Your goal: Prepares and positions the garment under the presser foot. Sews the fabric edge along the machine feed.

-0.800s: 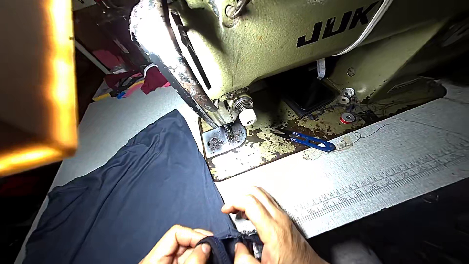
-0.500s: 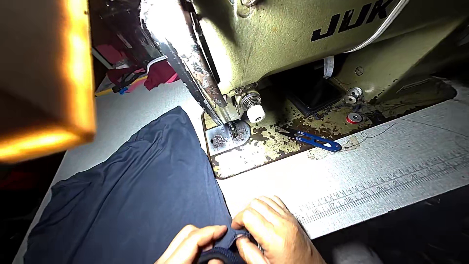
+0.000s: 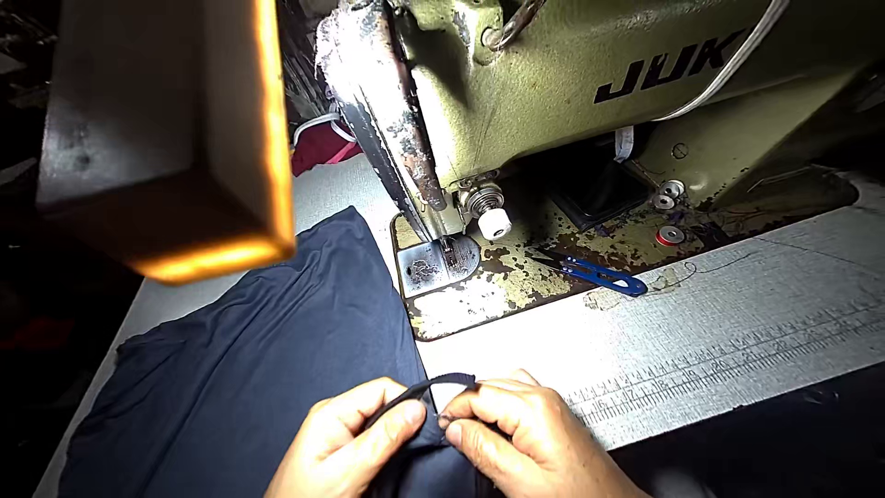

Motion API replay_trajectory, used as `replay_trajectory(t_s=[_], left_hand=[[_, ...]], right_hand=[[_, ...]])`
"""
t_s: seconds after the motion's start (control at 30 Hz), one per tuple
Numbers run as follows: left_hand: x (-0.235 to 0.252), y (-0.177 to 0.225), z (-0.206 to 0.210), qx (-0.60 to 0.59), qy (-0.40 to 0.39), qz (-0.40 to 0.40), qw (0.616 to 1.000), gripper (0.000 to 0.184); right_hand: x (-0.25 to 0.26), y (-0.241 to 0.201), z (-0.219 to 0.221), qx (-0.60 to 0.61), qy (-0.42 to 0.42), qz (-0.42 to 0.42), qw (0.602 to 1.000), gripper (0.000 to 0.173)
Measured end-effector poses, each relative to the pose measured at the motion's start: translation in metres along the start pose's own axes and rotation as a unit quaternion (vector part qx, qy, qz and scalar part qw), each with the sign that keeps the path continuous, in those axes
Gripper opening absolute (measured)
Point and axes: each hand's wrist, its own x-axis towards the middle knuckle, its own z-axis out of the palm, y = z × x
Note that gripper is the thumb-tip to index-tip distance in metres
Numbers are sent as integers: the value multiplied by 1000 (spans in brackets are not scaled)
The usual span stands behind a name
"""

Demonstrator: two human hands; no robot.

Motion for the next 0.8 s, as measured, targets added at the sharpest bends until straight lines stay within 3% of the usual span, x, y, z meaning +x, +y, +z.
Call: replay_trajectory(t_s=[0.13,0.23,0.33,0.43,0.57,0.67,0.8], left_hand=[[-11,-3,-4,32,-21,101,994,20],[-20,-6,-5,90,-8,142,986,11],[-27,-4,-2,147,-33,138,979,4],[-32,-4,11,176,-52,135,974,10],[-39,-12,31,148,27,189,971,30],[-42,-8,40,154,53,204,965,21],[-41,-13,42,245,41,154,956,15]], right_hand=[[2,2,-2,26,2,-22,999,21],[3,5,-6,31,4,-30,999,22],[3,5,-10,47,-10,-17,999,24],[0,-7,-18,35,-50,-3,998,26],[-5,-27,-26,-16,-132,-2,991,25],[-11,-32,-25,-40,-133,7,990,24],[-14,-26,-30,-36,-106,30,993,21]])
